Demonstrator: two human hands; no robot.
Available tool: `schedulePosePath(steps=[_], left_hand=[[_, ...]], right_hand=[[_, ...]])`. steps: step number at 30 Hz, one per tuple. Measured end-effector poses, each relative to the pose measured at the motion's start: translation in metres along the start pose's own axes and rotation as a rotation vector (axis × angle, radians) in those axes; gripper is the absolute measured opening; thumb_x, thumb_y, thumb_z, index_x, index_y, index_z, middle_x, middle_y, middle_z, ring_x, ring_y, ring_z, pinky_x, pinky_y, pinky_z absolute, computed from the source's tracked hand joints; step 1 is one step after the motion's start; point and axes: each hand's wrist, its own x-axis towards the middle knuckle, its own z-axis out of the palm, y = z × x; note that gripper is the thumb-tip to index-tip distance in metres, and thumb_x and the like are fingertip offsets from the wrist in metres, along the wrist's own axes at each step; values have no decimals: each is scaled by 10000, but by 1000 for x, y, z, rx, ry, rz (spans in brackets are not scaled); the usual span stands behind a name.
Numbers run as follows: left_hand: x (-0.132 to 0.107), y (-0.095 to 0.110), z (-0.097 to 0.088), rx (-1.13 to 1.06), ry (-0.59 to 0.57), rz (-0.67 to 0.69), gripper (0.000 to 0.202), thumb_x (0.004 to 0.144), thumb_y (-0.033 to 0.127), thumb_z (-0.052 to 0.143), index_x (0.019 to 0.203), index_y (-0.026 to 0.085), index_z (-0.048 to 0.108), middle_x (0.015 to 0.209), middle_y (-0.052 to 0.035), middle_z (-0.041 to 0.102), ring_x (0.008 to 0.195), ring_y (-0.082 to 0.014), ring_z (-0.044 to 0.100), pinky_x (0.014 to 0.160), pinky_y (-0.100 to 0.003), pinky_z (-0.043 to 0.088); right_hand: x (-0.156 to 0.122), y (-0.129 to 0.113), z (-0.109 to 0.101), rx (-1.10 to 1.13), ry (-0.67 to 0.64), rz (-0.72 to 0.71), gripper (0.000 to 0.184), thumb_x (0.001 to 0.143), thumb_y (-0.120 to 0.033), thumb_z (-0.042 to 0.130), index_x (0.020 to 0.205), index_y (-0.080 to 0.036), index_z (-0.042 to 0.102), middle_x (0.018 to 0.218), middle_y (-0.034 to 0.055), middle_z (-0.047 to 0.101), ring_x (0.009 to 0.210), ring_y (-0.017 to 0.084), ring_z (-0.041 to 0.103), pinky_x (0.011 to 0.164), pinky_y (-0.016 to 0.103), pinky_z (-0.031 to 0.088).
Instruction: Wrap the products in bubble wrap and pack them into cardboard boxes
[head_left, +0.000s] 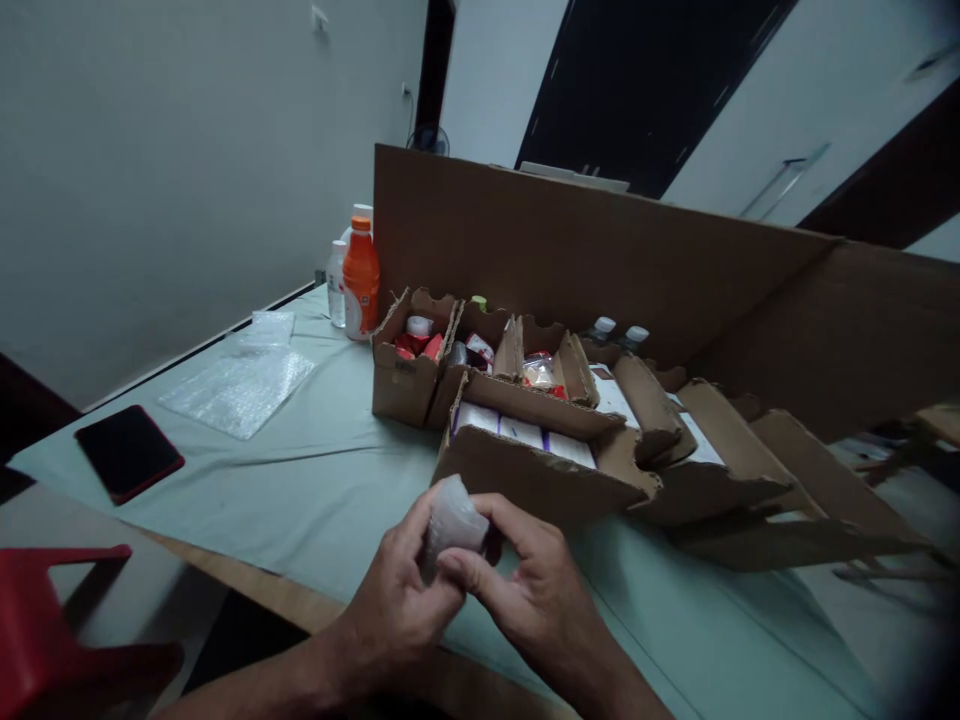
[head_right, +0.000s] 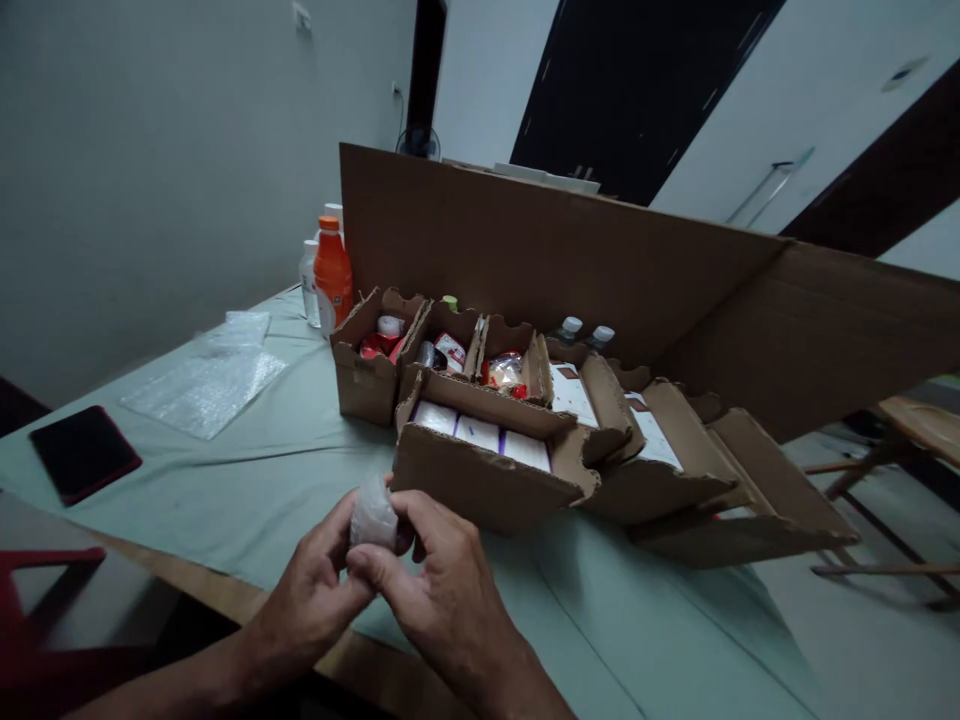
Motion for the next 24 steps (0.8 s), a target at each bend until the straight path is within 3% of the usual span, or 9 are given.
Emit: schedulePosePath(steps=[3, 5, 11, 16, 20, 22, 24], left_hand=[[-7, -20, -11, -302, -5, -257, 532, 786, 262, 601, 1306, 156, 560, 998, -50, 677, 964, -224, 617, 842, -311, 476], [-11, -34, -17, -477, -23, -344, 560, 732, 268, 606, 1278, 140, 592, 1007, -63, 681, 990, -247, 610, 860, -334, 449], [-24, -61, -19, -650, -79, -395, 415, 727, 262, 625, 1121, 147, 684, 982, -68, 686, 951, -235, 604, 838, -330, 408], [-17, -72, -25, -754, -192, -438, 421, 741, 246, 610, 1144, 144, 676, 1084, -99, 696, 1033, -246, 624, 932, -356, 416], [-11, -78, -49, -546, -190, -451, 541, 773, 277, 585, 1299, 151, 595, 1258, -137, 657, 1188, -283, 590, 1042, -419, 399], [-13, -78, -60, -240, -88, -391, 555, 851, 336, 557, 1382, 177, 528, 1388, -136, 584, 1298, -300, 521, 1113, -461, 356], [-17, -73, -63, 155, 61, -225, 565, 905, 375, 540, 1439, 204, 465, 1506, -129, 474, 1396, -309, 421, 1167, -497, 301]], right_hand=[[-8, 23, 21, 217, -104, 131, 162, 854, -290, 652, 985, -205, 698, 794, -10, 665, 712, 135, 576, 666, 233, 462], [-14, 35, 33, 318, -135, 201, 206, 844, -297, 639, 1011, -194, 699, 801, -3, 663, 713, 142, 574, 677, 248, 468], [-35, 48, 62, 212, -36, 270, 174, 787, -250, 635, 947, -201, 682, 770, -11, 652, 689, 139, 563, 654, 242, 433], [-43, 64, 65, 275, 5, 338, 171, 841, -344, 576, 831, -192, 651, 721, -6, 612, 657, 138, 531, 620, 243, 406], [-44, 80, 64, 365, 75, 401, 236, 803, -413, 617, 716, -195, 590, 625, -30, 512, 577, 120, 450, 546, 234, 366], [-45, 83, 67, 351, 112, 415, 245, 797, -421, 623, 705, -196, 588, 607, -34, 501, 557, 117, 436, 532, 233, 358], [-45, 84, 72, 333, 130, 418, 259, 803, -430, 619, 693, -197, 592, 596, -33, 505, 551, 117, 440, 527, 231, 359]])
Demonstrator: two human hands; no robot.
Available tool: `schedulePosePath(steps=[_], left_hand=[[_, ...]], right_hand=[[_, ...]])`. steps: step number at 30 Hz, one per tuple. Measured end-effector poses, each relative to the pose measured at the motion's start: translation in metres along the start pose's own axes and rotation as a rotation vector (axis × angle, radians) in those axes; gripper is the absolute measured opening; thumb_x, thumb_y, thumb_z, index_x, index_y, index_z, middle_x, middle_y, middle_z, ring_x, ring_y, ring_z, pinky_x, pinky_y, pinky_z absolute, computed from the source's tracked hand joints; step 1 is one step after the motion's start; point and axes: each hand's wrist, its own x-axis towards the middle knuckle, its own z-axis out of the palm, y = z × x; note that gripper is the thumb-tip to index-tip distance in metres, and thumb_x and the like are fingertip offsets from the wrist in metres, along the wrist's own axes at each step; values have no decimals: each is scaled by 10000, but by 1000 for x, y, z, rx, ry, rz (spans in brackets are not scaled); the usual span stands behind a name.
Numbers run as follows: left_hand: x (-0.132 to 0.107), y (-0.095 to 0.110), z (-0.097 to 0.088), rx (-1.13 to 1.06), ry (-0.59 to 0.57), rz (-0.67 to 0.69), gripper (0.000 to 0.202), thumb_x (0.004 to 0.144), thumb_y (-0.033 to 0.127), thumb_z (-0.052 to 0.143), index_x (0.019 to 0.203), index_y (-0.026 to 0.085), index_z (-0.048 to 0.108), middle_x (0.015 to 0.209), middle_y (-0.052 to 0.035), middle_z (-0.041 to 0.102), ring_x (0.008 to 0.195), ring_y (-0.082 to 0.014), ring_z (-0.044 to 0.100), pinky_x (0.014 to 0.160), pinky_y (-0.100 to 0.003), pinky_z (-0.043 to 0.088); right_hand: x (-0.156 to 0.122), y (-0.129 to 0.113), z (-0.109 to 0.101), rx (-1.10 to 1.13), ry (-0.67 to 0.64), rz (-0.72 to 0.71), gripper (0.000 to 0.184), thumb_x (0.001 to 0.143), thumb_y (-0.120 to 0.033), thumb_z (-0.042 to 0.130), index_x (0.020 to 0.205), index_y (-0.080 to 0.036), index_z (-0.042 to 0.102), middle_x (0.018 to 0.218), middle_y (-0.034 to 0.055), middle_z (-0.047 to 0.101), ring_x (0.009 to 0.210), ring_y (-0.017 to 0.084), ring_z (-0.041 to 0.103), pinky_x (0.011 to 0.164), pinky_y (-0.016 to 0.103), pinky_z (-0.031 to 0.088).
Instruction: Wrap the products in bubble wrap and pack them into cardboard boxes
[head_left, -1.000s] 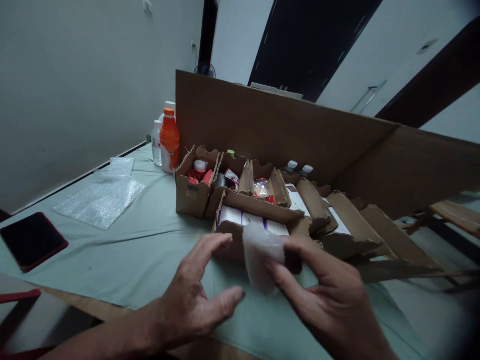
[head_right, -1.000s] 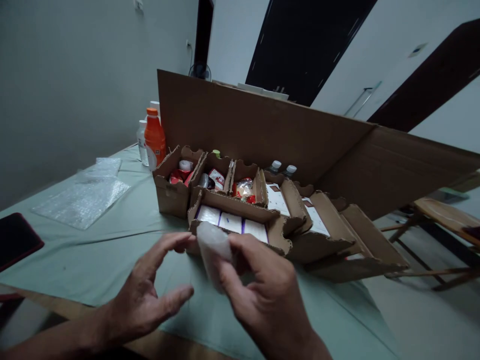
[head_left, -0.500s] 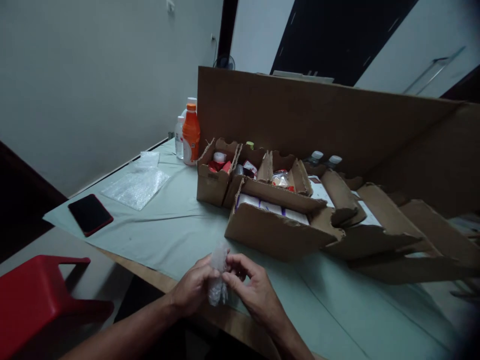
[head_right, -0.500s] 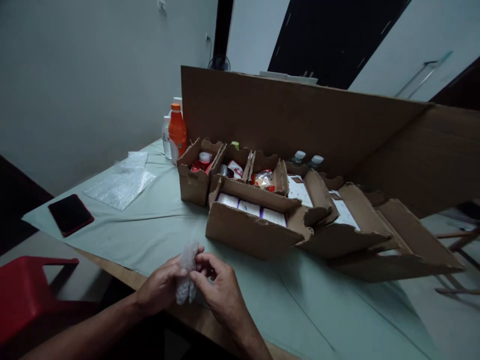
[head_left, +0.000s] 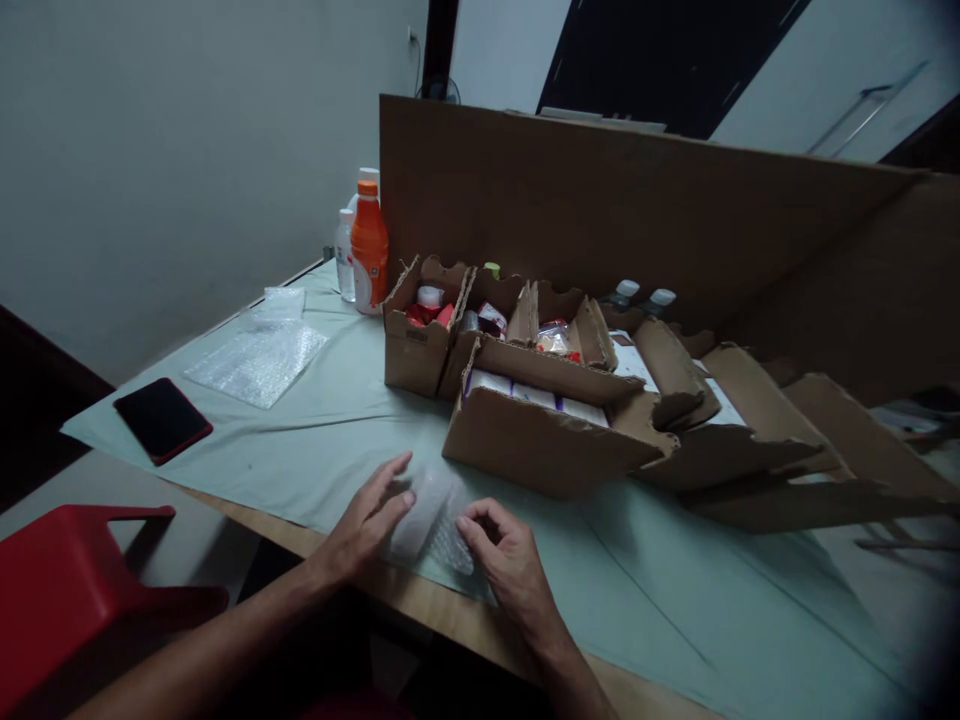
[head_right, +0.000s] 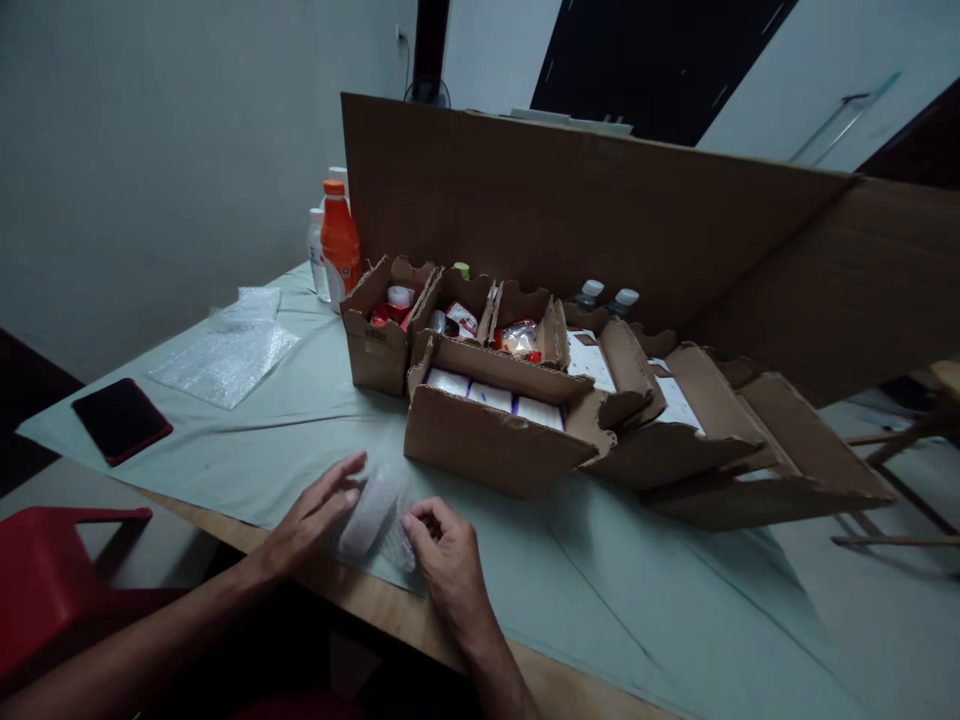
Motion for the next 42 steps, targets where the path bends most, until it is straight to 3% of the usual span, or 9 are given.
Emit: schedulePosePath(steps=[3, 7, 11, 17, 22, 28, 32, 36, 42], left_hand=[[-6, 8, 10, 459, 143, 382, 562, 925, 304, 533, 1470, 230, 416, 1564, -125, 394, 1451, -304, 341, 1191, -522, 272], [-1, 9, 32, 866, -219, 637, 525, 934, 284, 531, 1446, 200, 456, 1465, -137, 527, 1418, -310, 404, 1208, -535, 243], [7, -9, 12, 1148, -355, 486, 487, 955, 395, 532, 1405, 209, 511, 1498, -149, 504, 1400, -384, 421, 1167, -655, 209], [9, -20, -55, 1231, -37, 342, 307, 978, 297, 472, 1229, 220, 630, 1376, -119, 605, 1297, -312, 517, 1111, -546, 329], [23, -4, -50, 1255, -6, 168, 457, 867, 321, 605, 1287, 145, 573, 1194, -167, 652, 1117, -334, 575, 960, -474, 437], [24, 2, -50, 988, -84, 146, 103, 793, 210, 515, 727, 199, 594, 832, -74, 652, 834, -247, 609, 778, -365, 474], [28, 54, -52, 559, 174, 381, 184, 880, 361, 542, 837, 197, 613, 774, -6, 642, 696, -153, 585, 645, -243, 456], [69, 138, -27, 493, 249, 597, 226, 892, 367, 567, 864, 163, 661, 752, 12, 651, 668, -120, 563, 617, -202, 416], [166, 186, 23, 1102, -80, 483, 161, 850, 210, 566, 865, 143, 711, 778, -61, 696, 758, -206, 646, 682, -277, 431]], right_hand=[[3, 3, 4, -25, -9, 4, 260, 804, -432, 603, 689, -199, 598, 596, -25, 534, 554, 124, 470, 531, 230, 379], [6, 15, -6, -176, 26, 14, 262, 796, -436, 542, 698, -204, 617, 624, 2, 604, 577, 151, 532, 562, 247, 411], [-2, 32, -28, -366, 110, 33, 238, 792, -415, 527, 678, -217, 595, 594, 6, 605, 552, 165, 534, 562, 263, 373], [-12, 38, -49, -535, 132, 117, 318, 821, -464, 464, 748, -217, 650, 671, 46, 680, 610, 201, 605, 614, 291, 407], [1, 32, -38, -571, 142, 180, 398, 798, -544, 524, 884, -195, 695, 690, 49, 682, 611, 205, 612, 582, 281, 410], [-13, 4, -25, -623, 98, -156, 243, 875, -374, 546, 678, -239, 586, 617, 7, 628, 571, 170, 564, 564, 271, 394], [-19, -57, -70, -615, 338, -510, 182, 932, -376, 565, 875, -247, 680, 785, 41, 705, 710, 195, 632, 694, 303, 472], [18, -113, -140, -718, 684, -490, 252, 871, -460, 635, 896, -213, 682, 771, 40, 691, 693, 198, 619, 658, 303, 459], [97, -117, -201, -1033, 136, -147, 215, 771, -340, 640, 612, -196, 620, 556, -18, 571, 519, 126, 496, 498, 249, 300]])
